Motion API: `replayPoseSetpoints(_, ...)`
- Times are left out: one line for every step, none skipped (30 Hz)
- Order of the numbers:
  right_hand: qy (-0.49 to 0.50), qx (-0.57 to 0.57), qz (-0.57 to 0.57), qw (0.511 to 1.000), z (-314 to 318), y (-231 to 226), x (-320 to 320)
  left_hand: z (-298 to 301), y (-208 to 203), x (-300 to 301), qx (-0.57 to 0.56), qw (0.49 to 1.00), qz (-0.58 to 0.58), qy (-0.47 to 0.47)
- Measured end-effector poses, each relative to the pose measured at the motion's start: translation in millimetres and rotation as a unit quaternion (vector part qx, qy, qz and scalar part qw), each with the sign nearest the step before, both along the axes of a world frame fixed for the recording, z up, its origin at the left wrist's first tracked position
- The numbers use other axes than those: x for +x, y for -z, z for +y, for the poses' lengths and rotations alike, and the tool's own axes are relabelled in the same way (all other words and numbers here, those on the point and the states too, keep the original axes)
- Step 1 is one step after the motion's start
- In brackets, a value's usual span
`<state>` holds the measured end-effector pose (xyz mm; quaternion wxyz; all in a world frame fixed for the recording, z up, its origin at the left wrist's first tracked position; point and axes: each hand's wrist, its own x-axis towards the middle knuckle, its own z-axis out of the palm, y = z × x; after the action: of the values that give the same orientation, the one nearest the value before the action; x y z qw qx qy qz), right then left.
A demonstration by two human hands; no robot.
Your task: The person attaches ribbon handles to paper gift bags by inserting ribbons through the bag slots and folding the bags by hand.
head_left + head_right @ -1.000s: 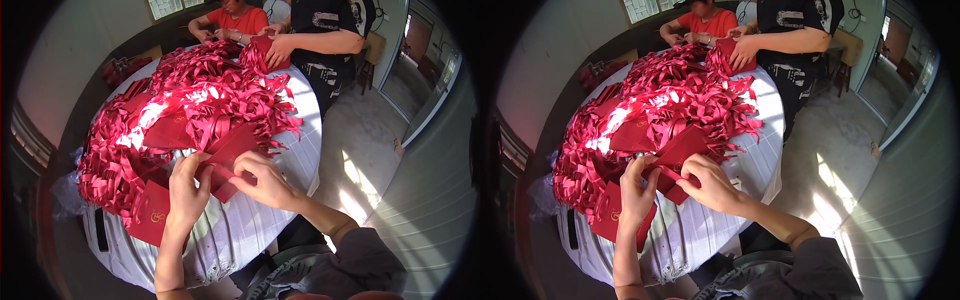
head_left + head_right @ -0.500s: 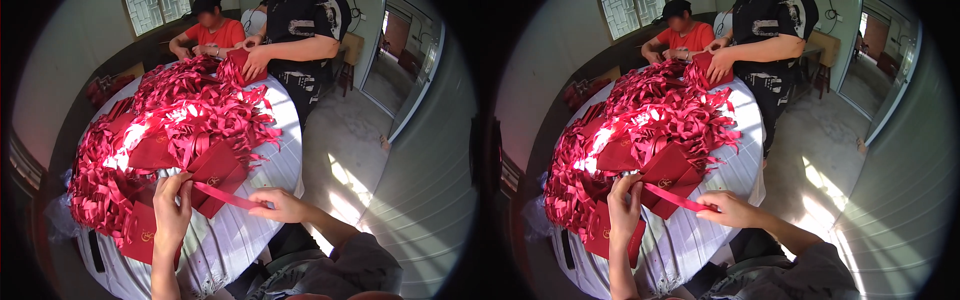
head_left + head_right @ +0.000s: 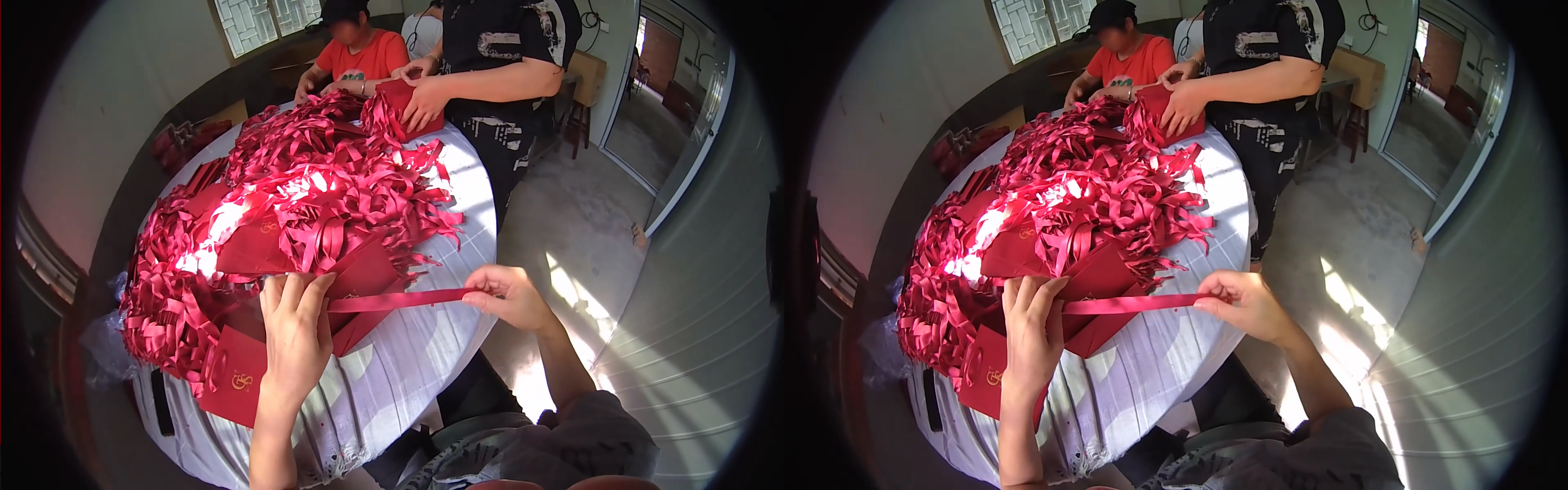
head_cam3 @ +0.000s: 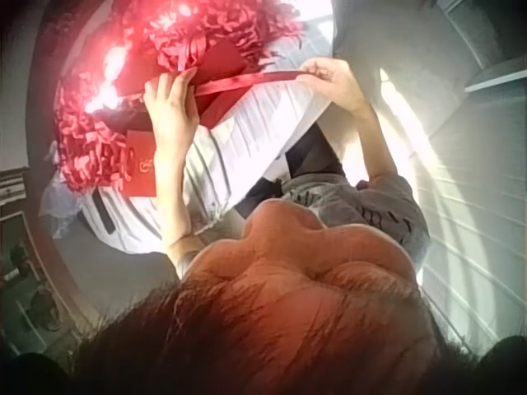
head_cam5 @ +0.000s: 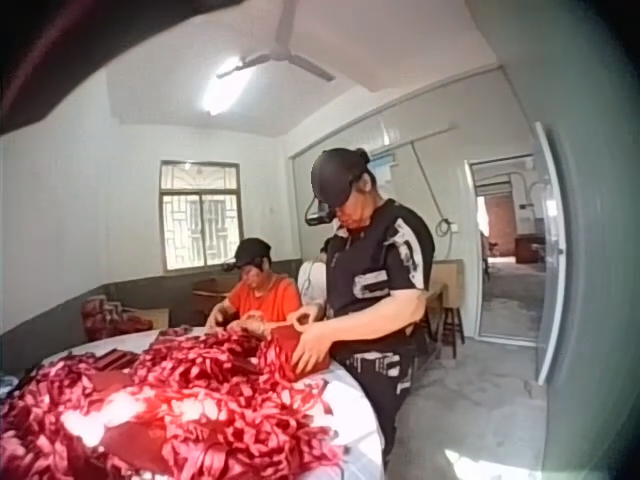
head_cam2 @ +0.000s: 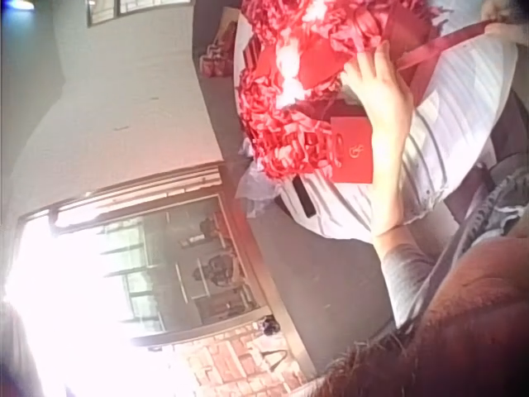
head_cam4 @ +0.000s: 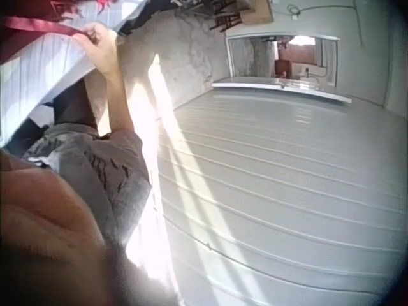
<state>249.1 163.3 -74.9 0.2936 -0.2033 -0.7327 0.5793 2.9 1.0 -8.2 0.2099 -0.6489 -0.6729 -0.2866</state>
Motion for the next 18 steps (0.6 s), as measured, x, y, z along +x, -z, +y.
replayPoseSetpoints(0.002, -0.039, 0.043, 0.998, 1, 1, 1, 2, -4, 1, -0.014, 1.0, 0.005, 0.014)
replayPoseSetpoints(0.011, -0.056, 0.042, 0.997, 2, -2, 3, 3, -9, 3, -0.018, 1.0, 0.004, 0.013)
replayPoseSetpoints(0.011, -0.06, 0.041, 0.997, 1, -3, 2, 5, -15, 4, -0.08, 0.997, -0.006, 0.013)
replayPoseSetpoints(0.021, -0.076, 0.081, 0.994, 0, -3, -1, 7, -18, 5, -0.143, 0.99, -0.017, 0.013)
replayPoseSetpoints(0.032, -0.089, 0.122, 0.988, 0, -4, -2, 11, -19, 5, -0.101, 0.994, -0.025, 0.032)
replayPoseSetpoints(0.009, -0.133, 0.159, 0.978, 4, 2, -2, 14, -20, 5, -0.103, 0.994, -0.027, 0.03)
replayPoseSetpoints(0.008, -0.135, 0.157, 0.978, 3, 2, -6, 17, -20, 4, -0.103, 0.993, -0.04, 0.028)
replayPoseSetpoints(0.015, -0.126, 0.248, 0.96, 2, 2, -14, 22, -20, 3, -0.104, 0.993, -0.054, 0.027)
replayPoseSetpoints(0.018, -0.116, 0.337, 0.934, -1, 1, -23, 26, -19, 2, -0.097, 0.994, -0.051, 0.015)
replayPoseSetpoints(-0.03, -0.124, 0.368, 0.921, -1, -3, -29, 27, -19, 1, -0.099, 0.994, -0.052, 0.011)
replayPoseSetpoints(-0.033, -0.13, 0.366, 0.921, -3, -7, -39, 27, -16, -1, -0.097, 0.994, -0.055, -0.002)
replayPoseSetpoints(-0.06, -0.169, 0.404, 0.897, -9, -18, -43, 29, -18, 1, -0.092, 0.994, -0.055, -0.008)
replayPoseSetpoints(-0.086, -0.207, 0.44, 0.87, -15, -28, -47, 29, -22, 2, -0.097, 0.991, -0.087, -0.01)
replayPoseSetpoints(-0.093, -0.229, 0.454, 0.856, -18, -30, -52, 32, -19, 0, -0.099, 0.991, -0.091, -0.009)
replayPoseSetpoints(-0.125, -0.233, 0.451, 0.852, -16, -27, -56, 35, -14, -3, -0.086, 0.991, -0.102, 0.011)
replayPoseSetpoints(-0.158, -0.237, 0.448, 0.848, -14, -23, -61, 38, -11, -5, -0.072, 0.99, -0.114, 0.031)
replayPoseSetpoints(-0.112, -0.249, 0.394, 0.878, -20, -23, -67, 37, -10, -6, -0.074, 0.988, -0.135, 0.028)
replayPoseSetpoints(-0.1, -0.221, 0.312, 0.918, -22, -23, -73, 36, -10, -8, -0.074, 0.987, -0.138, 0.023)
